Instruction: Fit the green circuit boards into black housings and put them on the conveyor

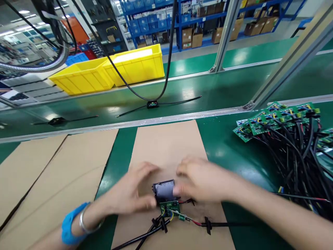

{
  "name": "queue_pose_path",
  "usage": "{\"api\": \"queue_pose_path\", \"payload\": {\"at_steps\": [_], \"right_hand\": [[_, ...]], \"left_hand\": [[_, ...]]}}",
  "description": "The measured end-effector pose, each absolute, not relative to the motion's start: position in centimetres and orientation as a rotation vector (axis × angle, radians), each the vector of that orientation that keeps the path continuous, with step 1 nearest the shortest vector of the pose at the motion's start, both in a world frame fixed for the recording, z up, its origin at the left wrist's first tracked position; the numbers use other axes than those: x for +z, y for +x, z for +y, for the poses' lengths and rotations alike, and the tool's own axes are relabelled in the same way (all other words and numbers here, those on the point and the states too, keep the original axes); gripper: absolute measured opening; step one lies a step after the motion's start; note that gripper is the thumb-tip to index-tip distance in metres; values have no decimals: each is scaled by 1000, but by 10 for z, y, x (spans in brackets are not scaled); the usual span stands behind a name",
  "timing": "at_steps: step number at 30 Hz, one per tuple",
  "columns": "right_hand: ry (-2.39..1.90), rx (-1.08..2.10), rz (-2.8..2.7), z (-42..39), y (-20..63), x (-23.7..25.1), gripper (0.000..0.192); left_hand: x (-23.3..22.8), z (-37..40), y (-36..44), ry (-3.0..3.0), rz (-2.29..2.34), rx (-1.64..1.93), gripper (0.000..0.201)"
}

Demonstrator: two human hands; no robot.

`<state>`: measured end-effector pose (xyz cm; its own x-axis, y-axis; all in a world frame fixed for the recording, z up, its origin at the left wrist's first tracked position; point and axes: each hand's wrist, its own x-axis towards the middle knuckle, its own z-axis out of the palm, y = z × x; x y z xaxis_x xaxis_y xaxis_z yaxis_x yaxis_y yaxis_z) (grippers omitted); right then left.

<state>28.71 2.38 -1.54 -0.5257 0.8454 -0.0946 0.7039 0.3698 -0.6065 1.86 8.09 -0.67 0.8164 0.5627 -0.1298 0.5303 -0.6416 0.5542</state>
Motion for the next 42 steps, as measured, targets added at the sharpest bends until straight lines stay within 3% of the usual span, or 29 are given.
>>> {"api": "queue_pose_path", "payload": {"at_steps": [2, 7, 9, 13, 16, 20, 27, 33, 36, 39, 42], "right_hand": [[-1386, 983, -2359, -10, 265, -18, 31], [-1372, 805, -2301, -36, 249, -21, 7], [-1400, 858, -2213, -36, 250, -17, 6], [-1479, 964, -2041, -35, 251, -14, 10], [-1519, 981, -2094, -36, 255, -17, 11], [-1442, 1178, -2167, -36, 260, -22, 28], [-1375, 1111, -2021, -23, 256, -20, 32], [-1112, 1729, -1428, -34, 250, -10, 38], [-1297, 1575, -1462, -38, 248, -10, 31], [-1360, 1406, -1630, -29, 250, -14, 25], [-1437, 1389, -1645, -14, 252, -17, 21]], "left_hand": [[-9, 49, 18, 2341, 818, 85, 83], [-7, 25, 27, 2311, 743, 239, 91], [-4, 20, 31, 2308, 698, 255, 80], [1, 10, 34, 2221, 754, 165, 36], [3, 5, 29, 2153, 860, 74, 32], [9, 4, 17, 2066, 883, 34, 19], [20, 20, 18, 2015, 967, 179, 17], [20, 22, 24, 2011, 1008, 241, 19], [15, 22, 23, 2079, 1033, 211, 13], [10, 21, 25, 2118, 1070, 270, 41], [4, 20, 31, 2139, 1134, 316, 18]]}}
